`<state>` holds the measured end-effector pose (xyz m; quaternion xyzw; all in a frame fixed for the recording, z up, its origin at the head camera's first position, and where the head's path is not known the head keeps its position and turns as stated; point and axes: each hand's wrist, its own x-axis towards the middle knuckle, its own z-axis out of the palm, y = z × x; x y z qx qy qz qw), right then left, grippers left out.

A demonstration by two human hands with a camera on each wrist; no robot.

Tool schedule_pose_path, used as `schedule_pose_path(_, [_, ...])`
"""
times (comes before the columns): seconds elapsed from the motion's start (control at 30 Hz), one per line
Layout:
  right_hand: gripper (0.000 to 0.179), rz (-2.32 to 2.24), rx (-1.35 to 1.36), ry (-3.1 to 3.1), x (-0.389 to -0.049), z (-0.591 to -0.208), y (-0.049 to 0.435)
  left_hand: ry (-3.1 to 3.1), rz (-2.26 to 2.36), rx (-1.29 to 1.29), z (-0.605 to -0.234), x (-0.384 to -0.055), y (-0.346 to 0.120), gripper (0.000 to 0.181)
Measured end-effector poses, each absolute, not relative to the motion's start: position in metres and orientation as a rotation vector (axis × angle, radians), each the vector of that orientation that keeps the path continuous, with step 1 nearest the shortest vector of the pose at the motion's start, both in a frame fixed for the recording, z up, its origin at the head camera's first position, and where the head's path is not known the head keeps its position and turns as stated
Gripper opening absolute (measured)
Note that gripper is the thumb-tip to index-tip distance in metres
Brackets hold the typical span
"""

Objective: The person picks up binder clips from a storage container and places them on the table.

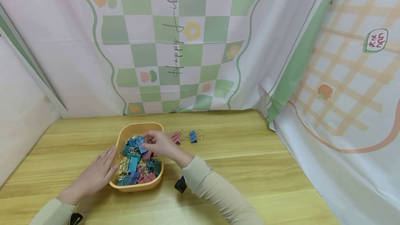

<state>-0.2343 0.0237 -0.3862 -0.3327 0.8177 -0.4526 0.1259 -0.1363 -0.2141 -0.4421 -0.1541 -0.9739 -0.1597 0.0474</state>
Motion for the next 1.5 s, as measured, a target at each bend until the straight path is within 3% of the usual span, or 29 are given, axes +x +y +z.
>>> schedule_pose_path(0.33, [0.030, -1.223, -1.085, 2.361, -0.219, -0.399, 0.000, -2.983, -0.493, -0.470, -0.445, -0.137, -0.215, 0.061])
schedule_pose_path(0.67, [0.033, -1.081, -1.038, 2.336, -0.213, -0.414, -0.014, -2.977, -0.495, -0.469, -0.447, -0.138, -0.215, 0.060])
schedule_pose_path(1.5, [0.021, -1.064, -0.965, 2.445, -0.210, -0.422, -0.025, -2.961, -0.475, -0.474, -0.445, -0.138, -0.214, 0.059])
